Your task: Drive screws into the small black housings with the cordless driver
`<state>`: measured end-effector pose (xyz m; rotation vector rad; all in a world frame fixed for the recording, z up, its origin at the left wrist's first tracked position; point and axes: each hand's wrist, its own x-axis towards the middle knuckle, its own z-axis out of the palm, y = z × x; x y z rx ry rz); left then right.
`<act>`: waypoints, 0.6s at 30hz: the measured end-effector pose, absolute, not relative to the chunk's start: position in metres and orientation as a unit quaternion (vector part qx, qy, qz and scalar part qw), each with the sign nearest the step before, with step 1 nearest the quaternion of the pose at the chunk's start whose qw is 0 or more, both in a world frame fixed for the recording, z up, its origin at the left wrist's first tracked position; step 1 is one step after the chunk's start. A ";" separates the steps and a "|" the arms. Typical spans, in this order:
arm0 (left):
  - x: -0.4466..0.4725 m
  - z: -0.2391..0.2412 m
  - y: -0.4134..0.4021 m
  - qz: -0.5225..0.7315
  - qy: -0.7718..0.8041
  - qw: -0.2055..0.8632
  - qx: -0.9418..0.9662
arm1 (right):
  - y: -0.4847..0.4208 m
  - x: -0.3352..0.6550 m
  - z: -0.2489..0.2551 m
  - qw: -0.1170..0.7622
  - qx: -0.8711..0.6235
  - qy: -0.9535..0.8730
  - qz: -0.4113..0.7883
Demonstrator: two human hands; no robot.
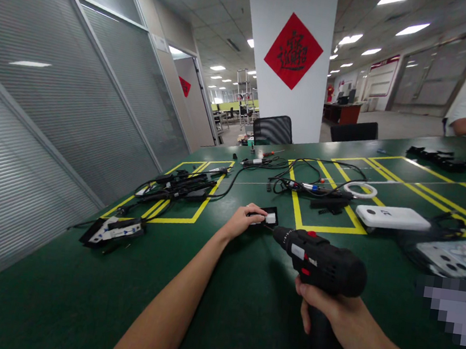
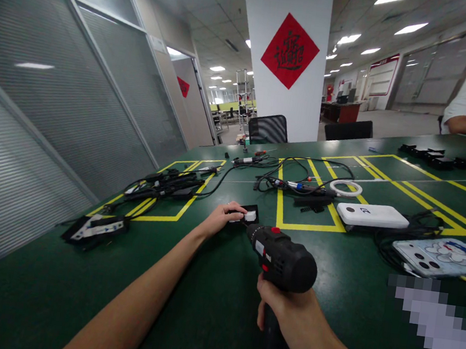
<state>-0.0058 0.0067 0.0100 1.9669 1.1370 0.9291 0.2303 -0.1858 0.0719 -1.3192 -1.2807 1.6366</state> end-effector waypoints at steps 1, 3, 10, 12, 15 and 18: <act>-0.006 0.011 0.007 0.353 0.438 0.337 0.755 | -0.186 0.230 0.073 0.335 -0.503 -0.491 0.628; -0.005 0.012 0.006 0.348 0.443 0.338 0.754 | -0.186 0.231 0.074 0.341 -0.495 -0.492 0.630; -0.007 0.009 0.007 0.356 0.436 0.345 0.751 | -0.186 0.232 0.070 0.337 -0.502 -0.488 0.629; -0.008 0.008 0.007 0.359 0.432 0.348 0.751 | -0.186 0.232 0.069 0.337 -0.499 -0.486 0.633; -0.008 0.007 0.008 0.358 0.426 0.351 0.753 | -0.185 0.232 0.069 0.341 -0.490 -0.488 0.636; -0.008 0.007 0.008 0.359 0.424 0.350 0.754 | -0.185 0.232 0.071 0.323 -0.509 -0.494 0.627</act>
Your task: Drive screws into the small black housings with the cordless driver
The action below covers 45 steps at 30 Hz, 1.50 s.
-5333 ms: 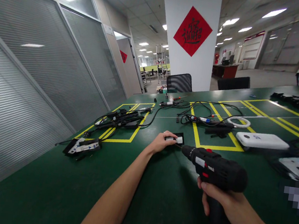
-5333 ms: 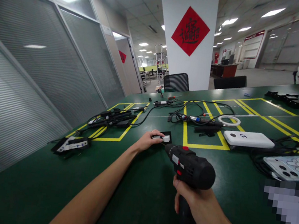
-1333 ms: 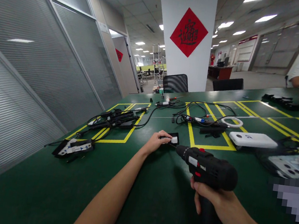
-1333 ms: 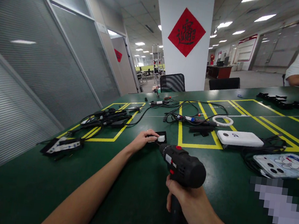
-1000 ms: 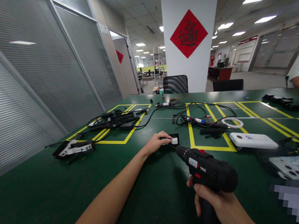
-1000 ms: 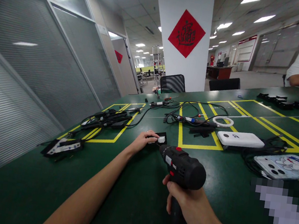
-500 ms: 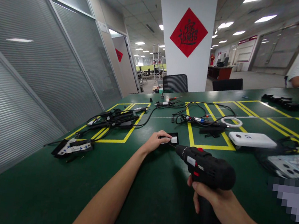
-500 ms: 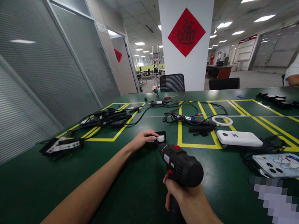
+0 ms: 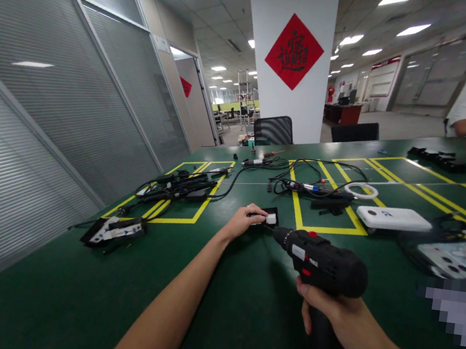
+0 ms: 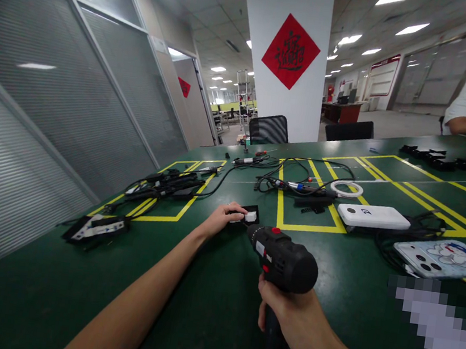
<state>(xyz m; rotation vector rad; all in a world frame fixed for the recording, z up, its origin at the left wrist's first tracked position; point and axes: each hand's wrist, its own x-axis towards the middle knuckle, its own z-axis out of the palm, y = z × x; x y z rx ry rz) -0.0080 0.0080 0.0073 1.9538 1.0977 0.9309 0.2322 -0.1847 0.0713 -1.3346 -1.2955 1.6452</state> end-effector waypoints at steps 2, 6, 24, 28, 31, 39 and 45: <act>-0.008 0.007 0.008 0.359 0.426 0.349 0.753 | -0.184 0.232 0.071 0.319 -0.514 -0.495 0.624; -0.008 0.006 0.009 0.360 0.429 0.354 0.748 | -0.184 0.233 0.069 0.338 -0.491 -0.502 0.627; -0.007 0.006 0.011 0.356 0.432 0.347 0.753 | -0.185 0.231 0.070 0.313 -0.502 -0.540 0.599; -0.007 0.004 0.012 0.359 0.428 0.345 0.754 | -0.185 0.231 0.070 0.277 -0.523 -0.563 0.577; -0.008 0.003 0.013 0.360 0.427 0.345 0.755 | -0.183 0.231 0.067 0.293 -0.509 -0.568 0.577; -0.008 0.002 0.014 0.365 0.423 0.346 0.754 | -0.183 0.227 0.070 0.296 -0.511 -0.560 0.581; -0.007 0.006 0.011 0.363 0.419 0.340 0.759 | -0.184 0.227 0.067 0.301 -0.507 -0.562 0.581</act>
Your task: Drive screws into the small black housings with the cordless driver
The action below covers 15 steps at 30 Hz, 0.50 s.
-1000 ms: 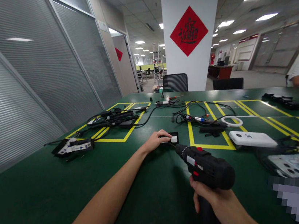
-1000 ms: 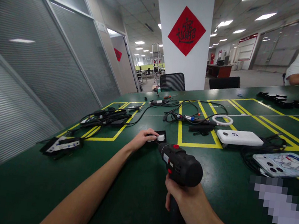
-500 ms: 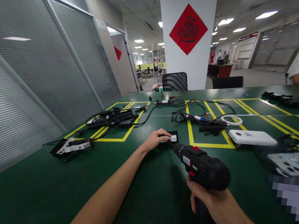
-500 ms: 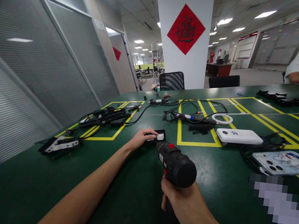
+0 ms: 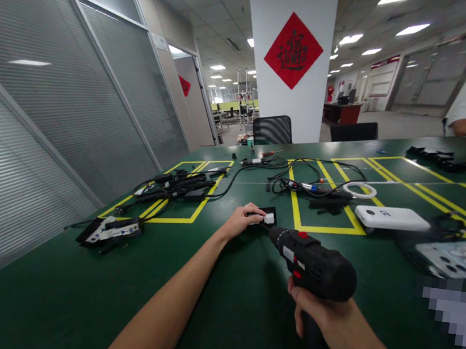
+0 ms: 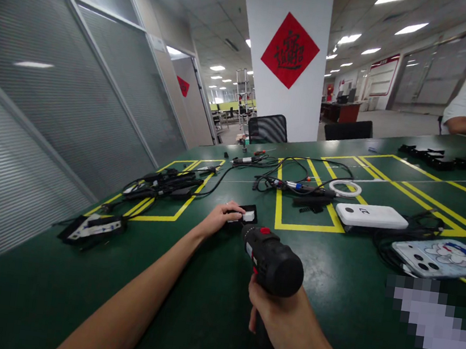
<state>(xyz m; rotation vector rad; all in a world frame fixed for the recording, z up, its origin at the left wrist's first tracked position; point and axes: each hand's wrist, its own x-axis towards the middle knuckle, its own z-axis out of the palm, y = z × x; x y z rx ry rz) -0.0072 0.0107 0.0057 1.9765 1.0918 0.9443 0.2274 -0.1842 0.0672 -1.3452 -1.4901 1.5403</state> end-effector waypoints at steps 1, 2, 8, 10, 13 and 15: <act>-0.007 0.006 0.010 0.360 0.420 0.338 0.761 | -0.184 0.227 0.067 0.300 -0.509 -0.561 0.580; -0.007 0.007 0.009 0.359 0.422 0.335 0.762 | -0.184 0.227 0.067 0.298 -0.513 -0.560 0.578; -0.006 0.007 0.009 0.357 0.431 0.321 0.764 | -0.185 0.226 0.069 0.295 -0.516 -0.560 0.578; -0.006 0.007 0.009 0.352 0.433 0.319 0.766 | -0.186 0.226 0.068 0.300 -0.513 -0.558 0.580; -0.006 0.007 0.009 0.346 0.436 0.313 0.770 | -0.187 0.227 0.067 0.317 -0.501 -0.557 0.582; -0.006 0.008 0.009 0.344 0.436 0.310 0.772 | -0.187 0.227 0.067 0.318 -0.496 -0.558 0.585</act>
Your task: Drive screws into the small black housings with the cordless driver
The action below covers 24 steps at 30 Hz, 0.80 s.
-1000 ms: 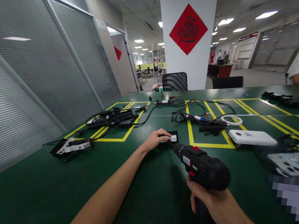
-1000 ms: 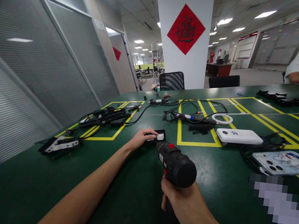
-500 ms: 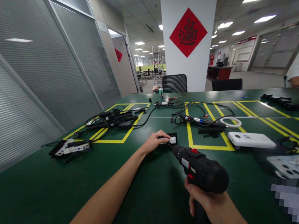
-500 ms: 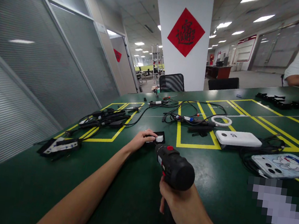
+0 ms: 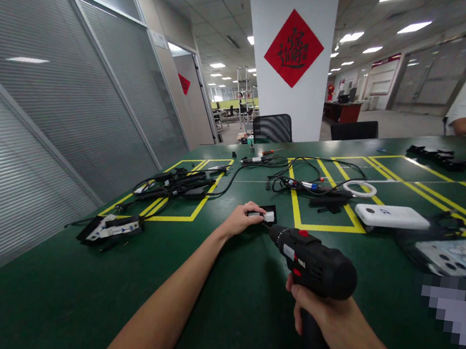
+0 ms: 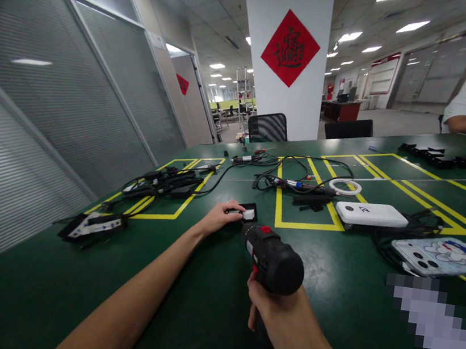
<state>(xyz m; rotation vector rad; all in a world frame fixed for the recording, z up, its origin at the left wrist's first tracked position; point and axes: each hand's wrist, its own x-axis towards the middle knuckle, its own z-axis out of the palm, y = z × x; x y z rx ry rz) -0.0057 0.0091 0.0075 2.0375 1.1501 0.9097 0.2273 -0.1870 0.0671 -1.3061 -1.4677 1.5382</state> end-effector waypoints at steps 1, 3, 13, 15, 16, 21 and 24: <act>-0.006 0.008 0.009 0.344 0.435 0.310 0.772 | -0.187 0.227 0.067 0.312 -0.499 -0.557 0.586; -0.006 0.007 0.009 0.344 0.436 0.309 0.772 | -0.186 0.227 0.068 0.306 -0.502 -0.556 0.588; -0.007 0.005 0.010 0.349 0.428 0.310 0.774 | -0.185 0.227 0.071 0.307 -0.514 -0.528 0.602; -0.007 0.005 0.010 0.349 0.430 0.309 0.773 | -0.185 0.227 0.070 0.309 -0.512 -0.534 0.598; -0.007 0.005 0.010 0.348 0.431 0.309 0.773 | -0.185 0.227 0.070 0.315 -0.506 -0.537 0.597; -0.007 0.005 0.009 0.347 0.436 0.310 0.771 | -0.187 0.227 0.066 0.338 -0.487 -0.529 0.607; -0.007 0.006 0.009 0.347 0.435 0.307 0.772 | -0.188 0.228 0.068 0.320 -0.503 -0.526 0.606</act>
